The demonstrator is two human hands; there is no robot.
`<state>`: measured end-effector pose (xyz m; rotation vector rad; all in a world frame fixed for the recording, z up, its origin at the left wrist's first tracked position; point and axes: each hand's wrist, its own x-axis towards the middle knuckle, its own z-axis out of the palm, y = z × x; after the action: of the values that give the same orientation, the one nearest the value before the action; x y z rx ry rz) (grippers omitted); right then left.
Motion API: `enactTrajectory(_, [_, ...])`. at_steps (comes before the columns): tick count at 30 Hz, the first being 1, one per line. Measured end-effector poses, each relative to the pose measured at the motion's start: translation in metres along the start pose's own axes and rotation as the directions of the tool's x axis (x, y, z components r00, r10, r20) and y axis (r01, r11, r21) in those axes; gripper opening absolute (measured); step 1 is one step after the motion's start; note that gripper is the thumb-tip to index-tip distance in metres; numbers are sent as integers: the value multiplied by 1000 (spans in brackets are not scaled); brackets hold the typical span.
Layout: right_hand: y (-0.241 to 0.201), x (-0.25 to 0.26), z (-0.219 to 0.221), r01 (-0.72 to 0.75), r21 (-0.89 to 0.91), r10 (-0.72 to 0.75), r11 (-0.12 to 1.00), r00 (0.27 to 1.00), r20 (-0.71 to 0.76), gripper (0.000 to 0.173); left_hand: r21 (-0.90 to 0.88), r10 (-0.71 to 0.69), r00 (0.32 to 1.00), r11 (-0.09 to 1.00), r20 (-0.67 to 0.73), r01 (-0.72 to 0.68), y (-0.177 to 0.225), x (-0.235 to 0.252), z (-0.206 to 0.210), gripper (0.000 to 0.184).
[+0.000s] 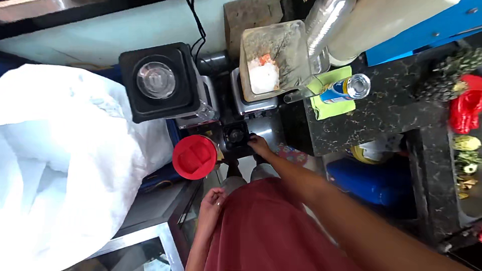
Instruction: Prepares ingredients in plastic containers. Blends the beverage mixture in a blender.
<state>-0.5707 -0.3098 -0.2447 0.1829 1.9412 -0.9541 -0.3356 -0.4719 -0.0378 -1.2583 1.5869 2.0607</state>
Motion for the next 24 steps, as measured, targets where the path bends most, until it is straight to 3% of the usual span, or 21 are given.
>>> enactTrajectory(2, [-16, -18, -13, -39, -70, 39, 997, 999, 0, 43, -110, -123, 992, 986, 5, 122, -20, 29, 29, 21])
enactTrajectory(3, [-24, -28, -21, -80, -54, 80, 995, 997, 2, 40, -247, -205, 978, 947, 20, 204, -28, 45, 45, 25])
enactTrajectory(5, [-36, -57, -36, -198, 48, 194, 979, 979, 68, 35, -578, -333, 940, 755, 71, 311, -41, 72, 74, 30])
enactTrajectory(6, [-43, -77, -45, -241, 82, 228, 967, 964, 137, 32, -699, -336, 938, 653, 78, 292, -46, 82, 86, 32])
enactTrajectory(8, [-61, -116, -70, -233, 125, 191, 964, 941, 281, 29, -860, -191, 979, 484, 76, 161, -50, 97, 107, 29])
enactTrajectory(10, [-82, -155, -98, -173, 168, 101, 970, 924, 368, 26, -948, 56, 994, 310, 90, 68, -49, 99, 122, 40])
enactTrajectory(12, [-102, -186, -124, -148, 231, 32, 962, 897, 441, 24, -961, 221, 972, 278, 78, 14, -31, 90, 130, 53])
enactTrajectory(14, [-118, -207, -146, -124, 295, -43, 947, 863, 503, 24, -957, 369, 928, 284, 44, -67, -2, 74, 136, 55])
enactTrajectory(17, [-135, -227, -171, -5, 398, -252, 918, 765, 593, 37, -862, 419, 903, 416, -99, -288, 59, 40, 142, 54])
enactTrajectory(19, [-141, -221, -182, 111, 429, -376, 896, 704, 603, 42, -700, 473, 857, 541, -205, -466, 110, 22, 137, 50])
enactTrajectory(21, [-136, -191, -184, 169, 381, -355, 909, 792, 496, 43, -388, 630, 749, 650, -207, -654, 170, 18, 122, 62])
enactTrajectory(22, [-129, -168, -179, 137, 347, -281, 928, 869, 407, 41, -162, 720, 685, 667, -109, -727, 204, 21, 115, 75])
enactTrajectory(24, [-110, -114, -164, -17, 316, -77, 949, 957, 280, 41, 278, 801, 583, 534, 138, -799, 271, 35, 113, 88])
